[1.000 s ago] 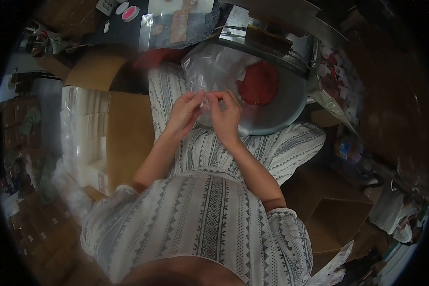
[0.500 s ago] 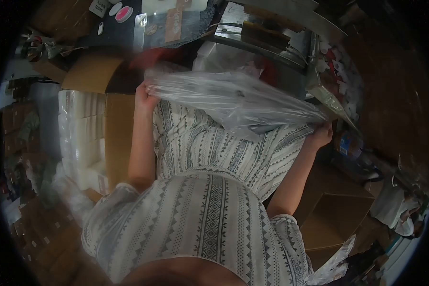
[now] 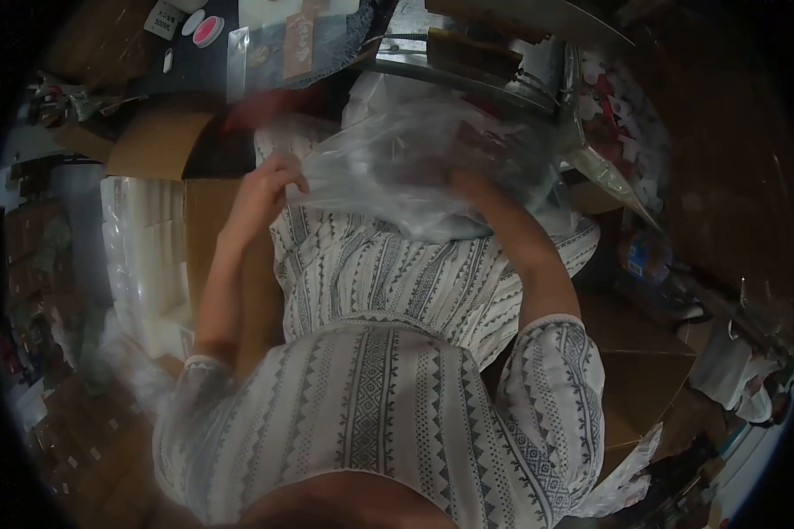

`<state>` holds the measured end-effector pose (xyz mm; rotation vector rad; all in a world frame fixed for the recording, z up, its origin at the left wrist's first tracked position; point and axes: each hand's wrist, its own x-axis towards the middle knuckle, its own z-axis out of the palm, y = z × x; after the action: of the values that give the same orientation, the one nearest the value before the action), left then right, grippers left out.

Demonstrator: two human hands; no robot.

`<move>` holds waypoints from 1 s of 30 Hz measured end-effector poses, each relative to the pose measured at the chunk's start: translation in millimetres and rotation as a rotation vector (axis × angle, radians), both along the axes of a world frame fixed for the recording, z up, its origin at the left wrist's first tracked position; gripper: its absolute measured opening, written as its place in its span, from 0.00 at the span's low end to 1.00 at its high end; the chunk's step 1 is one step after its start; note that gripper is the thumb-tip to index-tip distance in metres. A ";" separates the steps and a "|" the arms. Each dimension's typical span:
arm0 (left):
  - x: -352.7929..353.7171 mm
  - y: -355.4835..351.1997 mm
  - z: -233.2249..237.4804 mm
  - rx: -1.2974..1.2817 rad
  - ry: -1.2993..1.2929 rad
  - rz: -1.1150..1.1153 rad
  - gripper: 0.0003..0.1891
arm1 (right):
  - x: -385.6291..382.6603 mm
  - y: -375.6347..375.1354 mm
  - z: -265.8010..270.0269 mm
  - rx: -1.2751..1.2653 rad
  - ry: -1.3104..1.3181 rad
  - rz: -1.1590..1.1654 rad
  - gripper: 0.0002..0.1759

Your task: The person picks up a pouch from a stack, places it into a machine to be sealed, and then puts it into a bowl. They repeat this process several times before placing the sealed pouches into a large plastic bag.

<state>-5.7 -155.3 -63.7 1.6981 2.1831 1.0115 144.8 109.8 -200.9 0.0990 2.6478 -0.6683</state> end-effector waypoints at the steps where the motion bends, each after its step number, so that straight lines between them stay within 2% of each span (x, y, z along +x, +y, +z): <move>1: -9.2 -16.7 1.1 -0.263 0.067 0.185 0.11 | -12.0 18.9 -5.7 -0.072 -0.042 -0.050 0.25; 2: -15.8 -28.7 1.6 -0.526 0.134 0.370 0.13 | -13.8 52.8 -12.4 -0.144 -0.084 -0.099 0.25; 3: -21.4 -36.5 0.4 -0.530 0.136 0.371 0.13 | 9.3 77.6 -13.1 -0.217 -0.121 -0.150 0.25; 5: -26.9 -49.2 -4.9 -0.432 0.124 0.552 0.13 | 36.7 73.7 -9.9 -0.377 -0.206 -0.269 0.26; 6: -22.3 -48.3 -7.8 -0.436 0.118 0.549 0.13 | 49.9 66.7 -3.4 -0.447 -0.252 -0.323 0.26; 8: -11.2 -35.7 -15.6 -0.491 0.076 0.485 0.24 | 66.2 62.0 10.5 -0.575 -0.330 -0.427 0.26; 9: -6.3 -31.7 -22.2 -0.493 0.069 0.479 0.24 | 69.0 60.8 14.0 -0.643 -0.374 -0.486 0.26; 10: -2.2 -27.3 -30.5 -0.543 0.075 0.435 0.32 | 76.7 45.5 19.2 -0.643 -0.377 -0.496 0.26; 11: 1.4 -21.4 -37.3 -0.593 0.080 0.391 0.40 | 87.5 16.8 28.8 -0.464 -0.105 -0.419 0.26; 12: 5.9 -14.7 -41.8 -0.595 0.075 0.382 0.40 | 102.0 -3.8 37.0 -0.280 0.158 -0.335 0.25; 13: 11.0 -8.2 -45.8 -0.661 0.029 0.343 0.43 | 117.6 -12.2 46.0 -0.281 0.150 -0.343 0.25; 15: 21.2 4.1 -59.0 -0.727 -0.019 0.301 0.46 | 140.0 -20.1 64.1 -0.268 0.225 -0.070 0.21; 16: 27.2 8.4 -72.9 -0.785 -0.024 0.259 0.48 | 152.0 -20.1 56.8 -0.268 0.222 -0.074 0.21; 17: 31.9 12.2 -88.2 -0.843 -0.028 0.216 0.49 | 168.3 -18.3 40.3 -0.172 0.110 -0.037 0.23; 18: 33.6 16.1 -108.7 -0.844 -0.028 0.213 0.49 | 180.3 -14.9 28.3 -0.076 -0.003 0.003 0.25; 19: 32.5 21.2 -132.3 -0.863 0.026 0.076 0.47 | 183.4 -8.3 21.4 -0.076 -0.004 0.004 0.25; 20: 30.3 29.1 -146.3 -0.880 0.079 -0.062 0.46 | 181.5 1.2 13.0 -0.081 -0.111 -0.126 0.26; 21: 27.9 41.6 -150.7 -0.882 0.078 -0.062 0.46 | 178.0 11.0 3.9 -0.083 -0.217 -0.255 0.28; 23: 21.4 68.6 -158.4 -1.121 -0.022 -0.179 0.41 | 164.5 36.4 -21.7 0.055 -0.331 -0.264 0.30; 24: 21.3 71.0 -174.2 -1.122 -0.022 -0.177 0.41 | 161.5 43.0 -30.3 0.208 -0.201 -0.325 0.29; 25: 22.6 69.7 -201.7 -0.999 -0.012 0.048 0.39 | 157.4 50.1 -38.6 0.360 -0.066 -0.385 0.28; 26: 20.7 69.7 -223.1 -0.866 0.000 0.268 0.36 | 155.2 62.8 -54.9 0.361 -0.060 -0.385 0.28; 27: 18.2 69.0 -236.3 -0.868 0.002 0.269 0.36 | 158.2 75.8 -74.9 0.372 0.022 -0.485 0.28; 28: 15.5 68.4 -244.4 -0.819 -0.014 0.379 0.32 | 156.2 79.0 -75.2 0.383 0.103 -0.583 0.27; 29: 8.2 69.0 -251.6 -0.766 -0.027 0.486 0.27 | 157.0 83.7 -73.0 0.382 0.104 -0.586 0.27; 30: -4.0 69.8 -253.7 -0.765 -0.026 0.484 0.27 | 151.2 86.4 -50.6 0.095 -0.132 -0.759 0.25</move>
<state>-9.7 -85.4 -317.4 0.8326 2.5387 0.1783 296.0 196.3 -251.5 1.1687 2.4679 -0.7165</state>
